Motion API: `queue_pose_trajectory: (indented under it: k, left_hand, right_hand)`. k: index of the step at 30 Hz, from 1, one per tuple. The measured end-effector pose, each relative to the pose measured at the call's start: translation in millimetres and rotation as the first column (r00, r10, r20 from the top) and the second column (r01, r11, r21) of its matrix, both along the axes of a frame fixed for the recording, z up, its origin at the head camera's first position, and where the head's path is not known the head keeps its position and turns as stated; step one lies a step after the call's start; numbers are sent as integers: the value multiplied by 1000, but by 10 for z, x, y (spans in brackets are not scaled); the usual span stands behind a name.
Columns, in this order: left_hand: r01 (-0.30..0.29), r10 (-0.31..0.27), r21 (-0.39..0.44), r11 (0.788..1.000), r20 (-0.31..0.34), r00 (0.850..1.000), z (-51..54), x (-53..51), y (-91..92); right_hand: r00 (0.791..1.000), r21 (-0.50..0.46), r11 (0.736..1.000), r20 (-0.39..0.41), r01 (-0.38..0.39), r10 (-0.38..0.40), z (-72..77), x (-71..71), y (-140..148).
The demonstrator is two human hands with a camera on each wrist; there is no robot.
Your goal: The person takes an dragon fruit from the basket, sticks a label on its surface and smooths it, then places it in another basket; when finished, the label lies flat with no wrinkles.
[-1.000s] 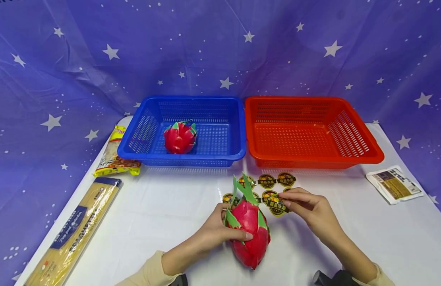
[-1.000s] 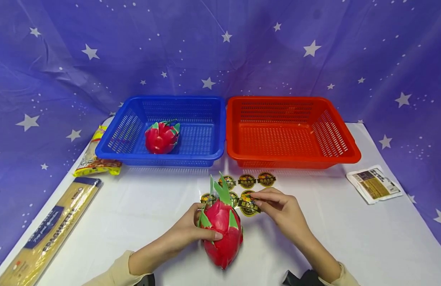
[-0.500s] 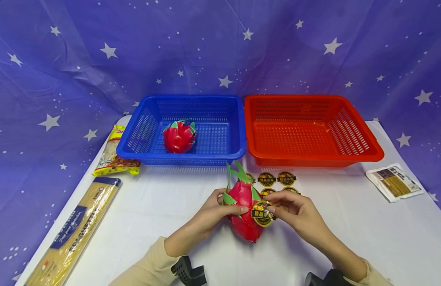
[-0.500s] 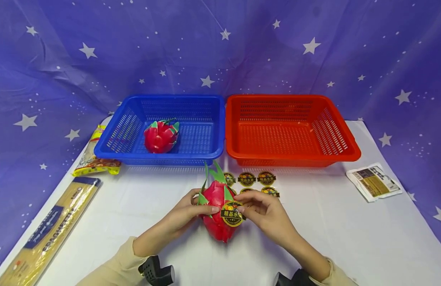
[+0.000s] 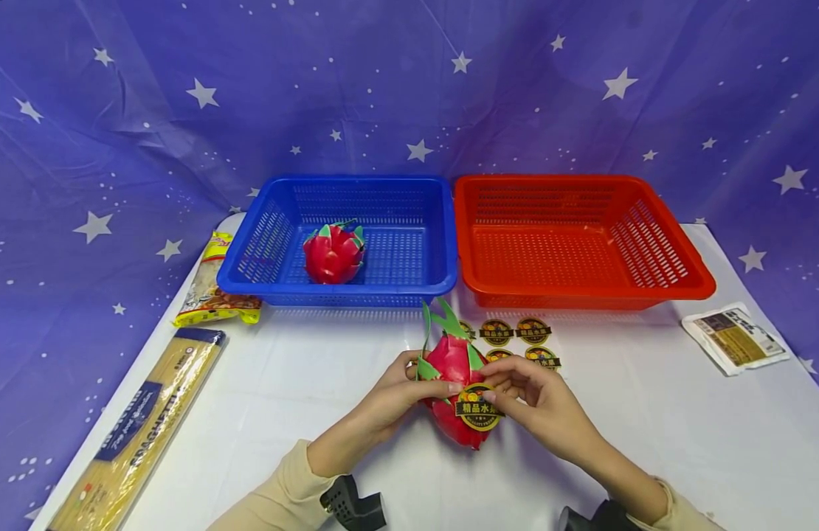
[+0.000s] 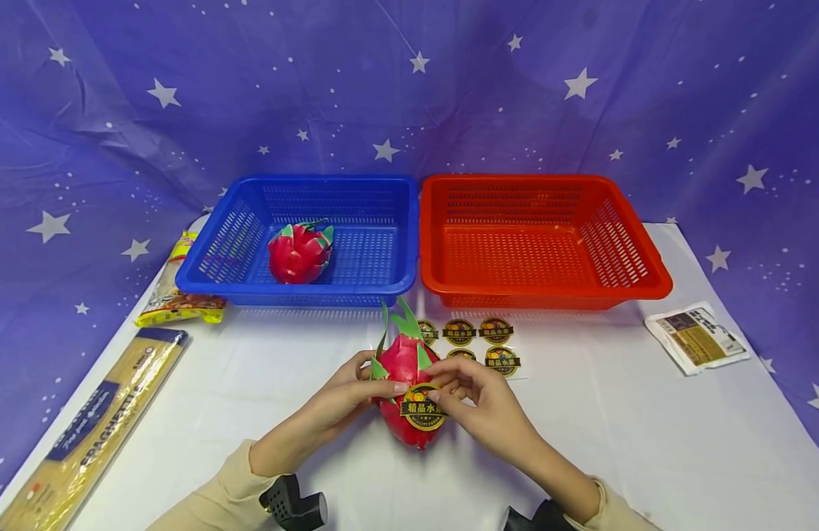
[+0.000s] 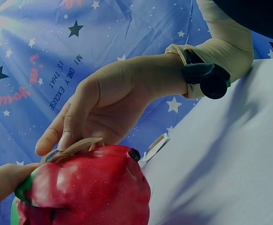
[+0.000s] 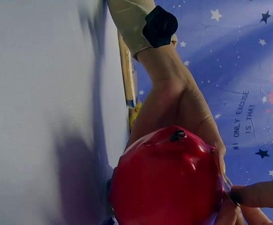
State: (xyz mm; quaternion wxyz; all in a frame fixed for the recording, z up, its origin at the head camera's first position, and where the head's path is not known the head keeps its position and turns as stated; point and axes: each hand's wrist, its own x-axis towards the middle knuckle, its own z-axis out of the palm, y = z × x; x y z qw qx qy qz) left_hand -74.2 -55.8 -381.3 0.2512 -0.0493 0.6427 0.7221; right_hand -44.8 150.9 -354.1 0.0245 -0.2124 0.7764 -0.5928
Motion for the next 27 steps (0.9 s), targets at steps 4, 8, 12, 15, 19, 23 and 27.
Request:
queue_pose_trajectory:
  k: [4,8,12,15,19,23,27]
  left_hand:
    - [0,0,2,1000,4,1000,6,2,5]
    - [-3,3,-6,1000,9,1000,18,4,9]
    - [-5,5,-14,1000,14,1000,29,8,9]
    - [1,-1,-2,1000,18,1000,33,13,8]
    - [8,-8,22,1000,18,1000,30,16,10]
    - [2,-3,29,1000,16,1000,27,19,11]
    - [1,-1,25,1000,12,1000,27,22,12]
  right_hand:
    - [1000,-1,1000,-7,30,-30,-6,9,1]
    - [999,19,999,-2,46,-46,-28,17,4]
    - [997,68,995,-33,74,-72,-58,32,0]
    - [991,115,989,-108,97,-84,-71,46,-12]
    - [966,175,975,-242,135,-90,-88,68,-34]
    - [933,201,963,-345,178,-101,-107,95,-62]
    - [896,232,944,-428,235,-117,-111,138,-103]
